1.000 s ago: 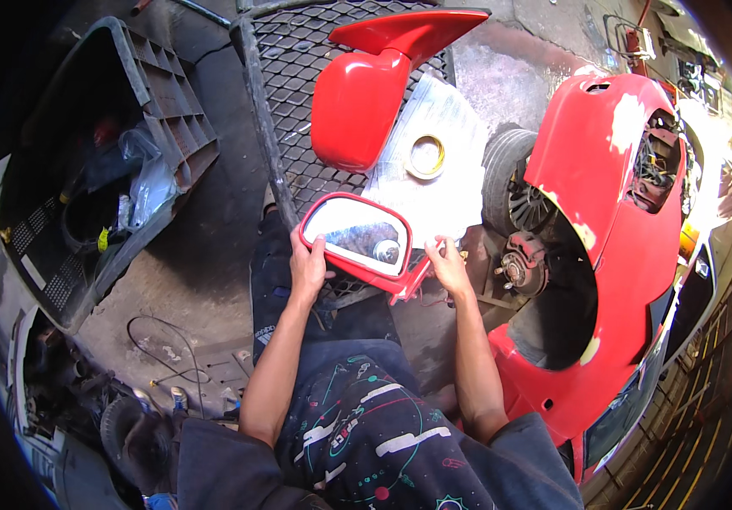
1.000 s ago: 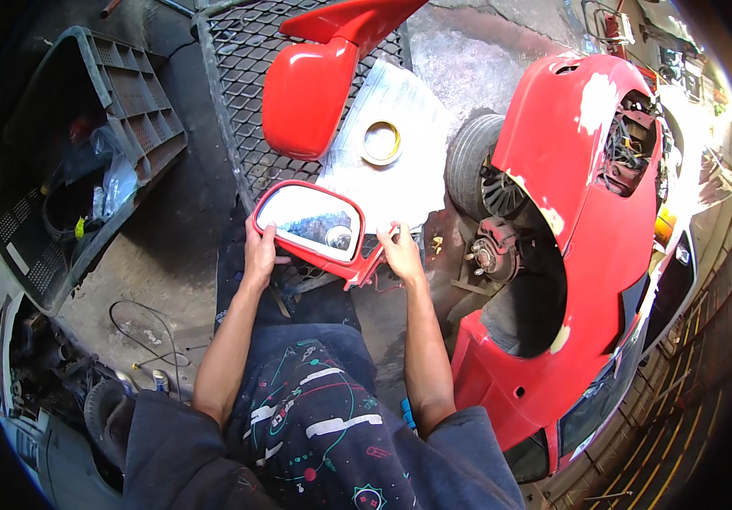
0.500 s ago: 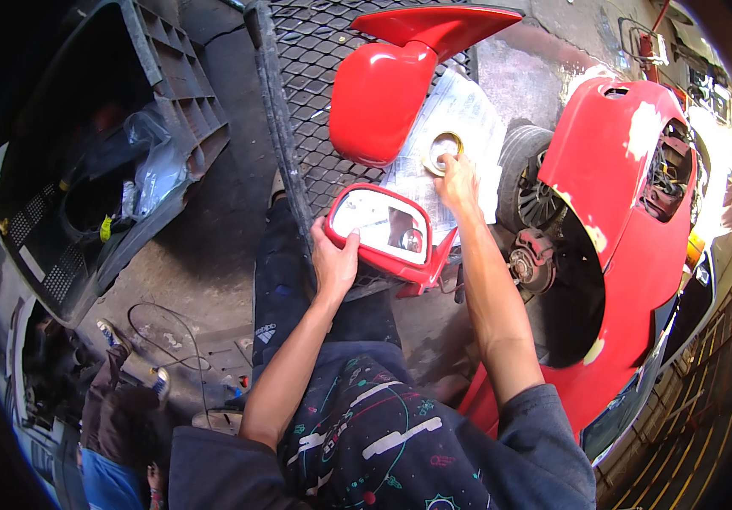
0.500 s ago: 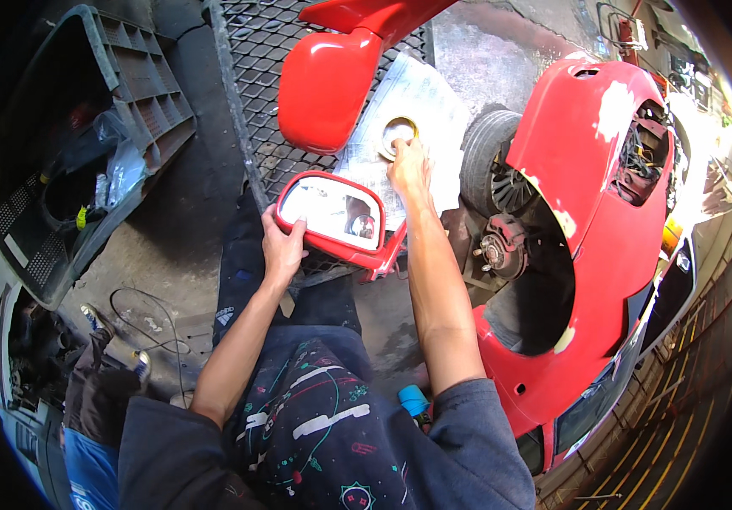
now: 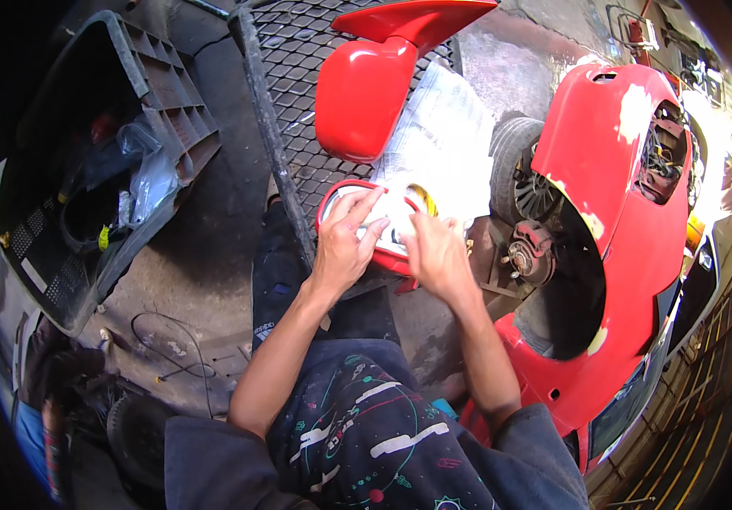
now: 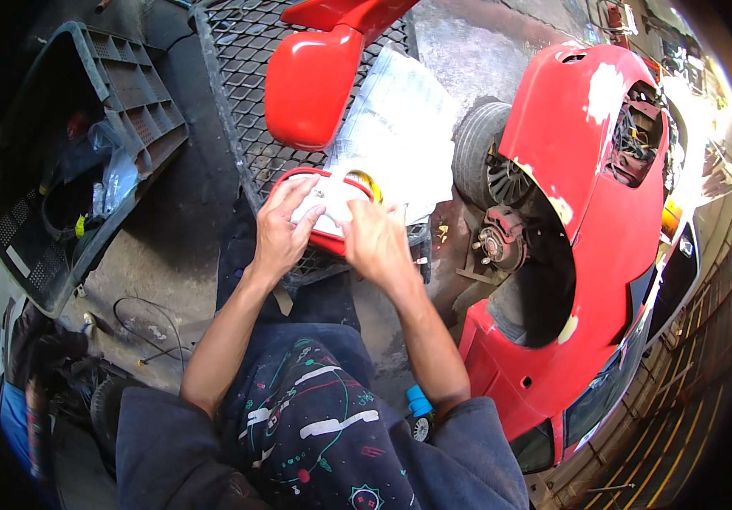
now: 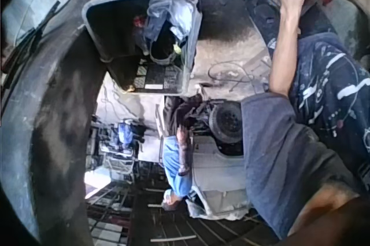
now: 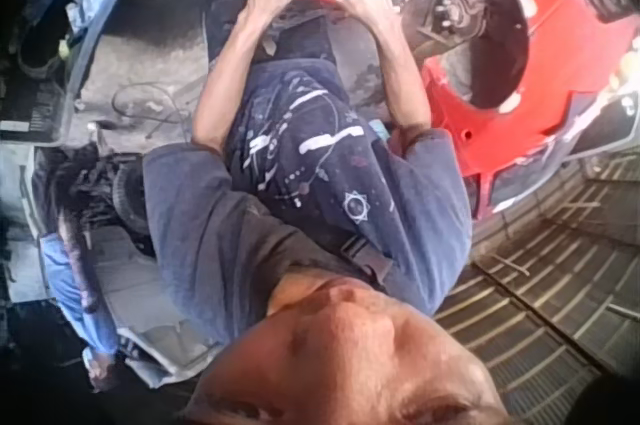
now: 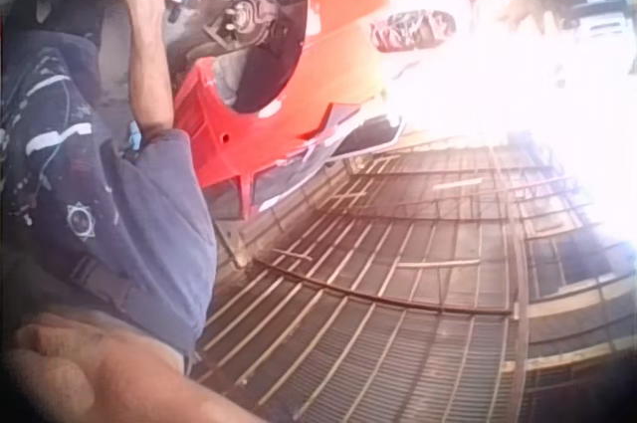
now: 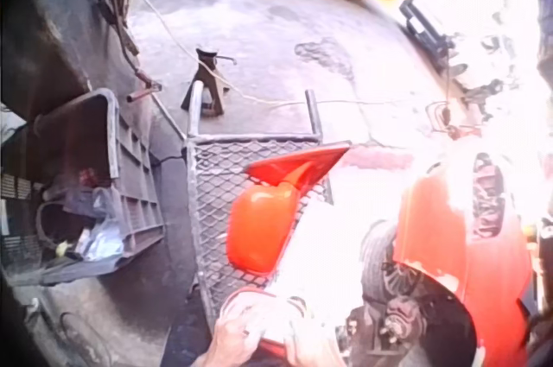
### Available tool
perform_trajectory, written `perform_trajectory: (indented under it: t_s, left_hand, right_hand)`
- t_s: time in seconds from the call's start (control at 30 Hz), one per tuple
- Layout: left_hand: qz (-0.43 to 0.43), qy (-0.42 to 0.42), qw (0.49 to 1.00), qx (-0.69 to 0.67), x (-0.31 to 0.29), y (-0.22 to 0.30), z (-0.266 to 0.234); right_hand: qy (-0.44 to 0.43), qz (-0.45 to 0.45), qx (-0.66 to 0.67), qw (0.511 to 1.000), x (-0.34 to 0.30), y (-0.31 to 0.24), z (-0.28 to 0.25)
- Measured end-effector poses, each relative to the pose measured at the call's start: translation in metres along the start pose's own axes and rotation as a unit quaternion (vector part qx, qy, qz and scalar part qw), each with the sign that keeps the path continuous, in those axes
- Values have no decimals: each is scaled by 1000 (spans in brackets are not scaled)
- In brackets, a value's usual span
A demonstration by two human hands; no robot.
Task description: The person applies masking tape to the edges of a red car side mirror to protect the glass and surrounding areas. They carefully align and press the tape along the mirror's perimeter, then trim excess tape with a utility knife.
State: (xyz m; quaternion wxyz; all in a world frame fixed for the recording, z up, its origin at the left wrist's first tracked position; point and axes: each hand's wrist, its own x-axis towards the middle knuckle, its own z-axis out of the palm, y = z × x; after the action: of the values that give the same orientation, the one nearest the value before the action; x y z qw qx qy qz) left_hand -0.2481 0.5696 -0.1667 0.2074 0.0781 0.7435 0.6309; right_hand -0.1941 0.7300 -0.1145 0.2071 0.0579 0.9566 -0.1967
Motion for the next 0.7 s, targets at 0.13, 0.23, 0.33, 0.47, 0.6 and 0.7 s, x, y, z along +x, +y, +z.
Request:
perform_trajectory:
  t_s: [0.13,0.23,0.33,0.47,0.6,0.7]
  left_hand:
    - [-30,-31,998,-41,-12,6,3]
    - [-49,-53,996,-44,-25,4,-1]
    - [-79,-73,993,-50,-32,6,-10]
    - [-90,-106,990,-15,-44,27,-33]
    - [-47,-86,995,37,-57,52,-46]
    - [-79,-49,995,46,-61,59,-58]
  right_hand:
    - [5,0,29,1000,-21,-26,-10]
    - [-32,19,61,997,-31,-30,-13]
    - [-85,29,194,977,-47,-31,-25]
    - [-161,19,251,954,-59,-22,-48]
    - [-73,1,139,988,-42,-2,-49]
    - [-21,-61,163,984,-37,11,-51]
